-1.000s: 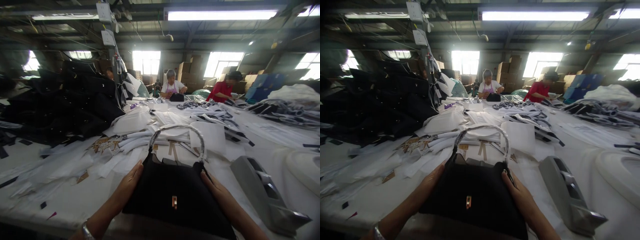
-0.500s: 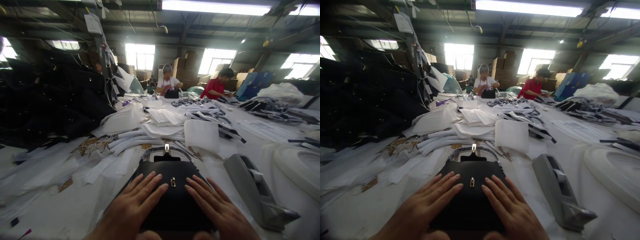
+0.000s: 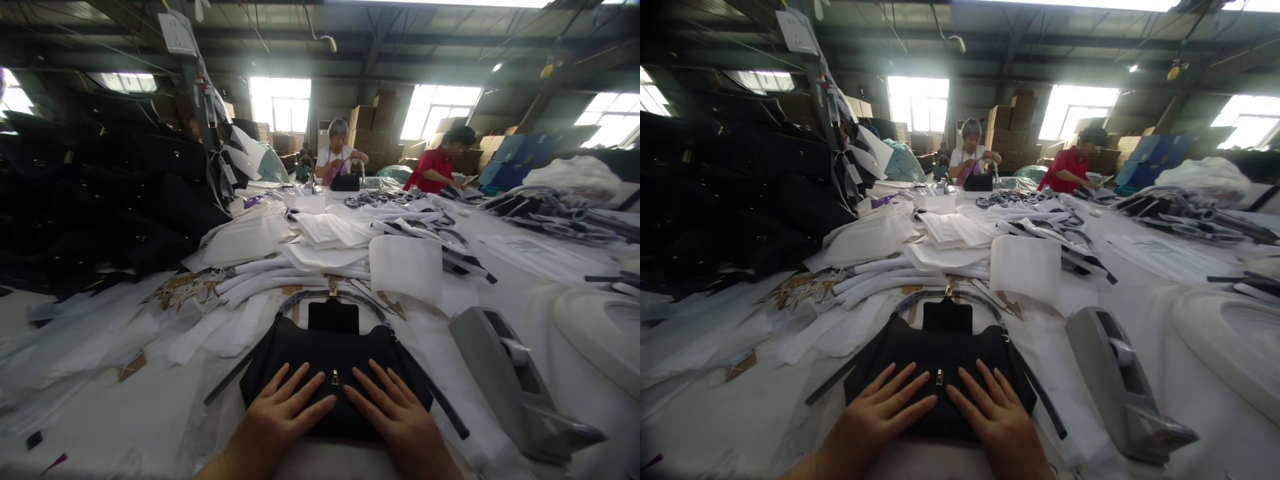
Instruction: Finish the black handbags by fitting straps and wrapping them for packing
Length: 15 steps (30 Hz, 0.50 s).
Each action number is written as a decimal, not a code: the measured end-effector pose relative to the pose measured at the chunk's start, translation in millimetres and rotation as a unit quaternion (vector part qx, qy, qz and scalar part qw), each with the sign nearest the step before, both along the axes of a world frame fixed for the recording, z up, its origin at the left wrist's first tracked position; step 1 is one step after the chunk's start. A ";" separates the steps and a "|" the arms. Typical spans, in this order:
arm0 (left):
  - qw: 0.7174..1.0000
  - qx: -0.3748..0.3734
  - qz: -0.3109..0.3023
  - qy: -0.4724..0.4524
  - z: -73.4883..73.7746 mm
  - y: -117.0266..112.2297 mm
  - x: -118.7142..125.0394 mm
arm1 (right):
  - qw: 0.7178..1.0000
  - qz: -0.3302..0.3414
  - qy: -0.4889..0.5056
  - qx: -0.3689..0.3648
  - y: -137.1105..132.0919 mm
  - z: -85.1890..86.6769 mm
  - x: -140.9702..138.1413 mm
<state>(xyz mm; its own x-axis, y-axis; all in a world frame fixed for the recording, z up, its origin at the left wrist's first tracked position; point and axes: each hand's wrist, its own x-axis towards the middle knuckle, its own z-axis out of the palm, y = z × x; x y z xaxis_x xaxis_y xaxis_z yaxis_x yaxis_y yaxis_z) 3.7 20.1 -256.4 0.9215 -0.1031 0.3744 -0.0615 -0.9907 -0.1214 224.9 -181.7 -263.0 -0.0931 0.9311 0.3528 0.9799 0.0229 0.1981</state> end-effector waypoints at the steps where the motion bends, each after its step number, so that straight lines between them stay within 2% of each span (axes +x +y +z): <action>1: 1.000 -0.009 -0.006 0.013 -4.6 0.5 -1.7 | 1.000 0.007 0.018 -0.005 -1.9 -3.4 1.0; 5: 1.000 -0.013 -0.025 -0.011 -18.7 -1.5 -4.3 | 0.998 0.049 0.027 0.000 -6.4 -7.9 2.8; 9: 0.995 0.055 -0.003 -0.081 -20.3 -5.1 2.3 | 0.996 0.045 -0.034 0.066 1.4 -9.2 2.5; 12: 0.988 0.097 0.007 -0.123 -19.7 -6.4 8.6 | 0.991 0.066 -0.073 0.095 7.9 -9.8 8.1; 15: 0.982 0.111 0.035 -0.150 -31.8 -10.7 15.5 | 0.986 0.080 -0.098 0.107 9.4 -12.9 14.9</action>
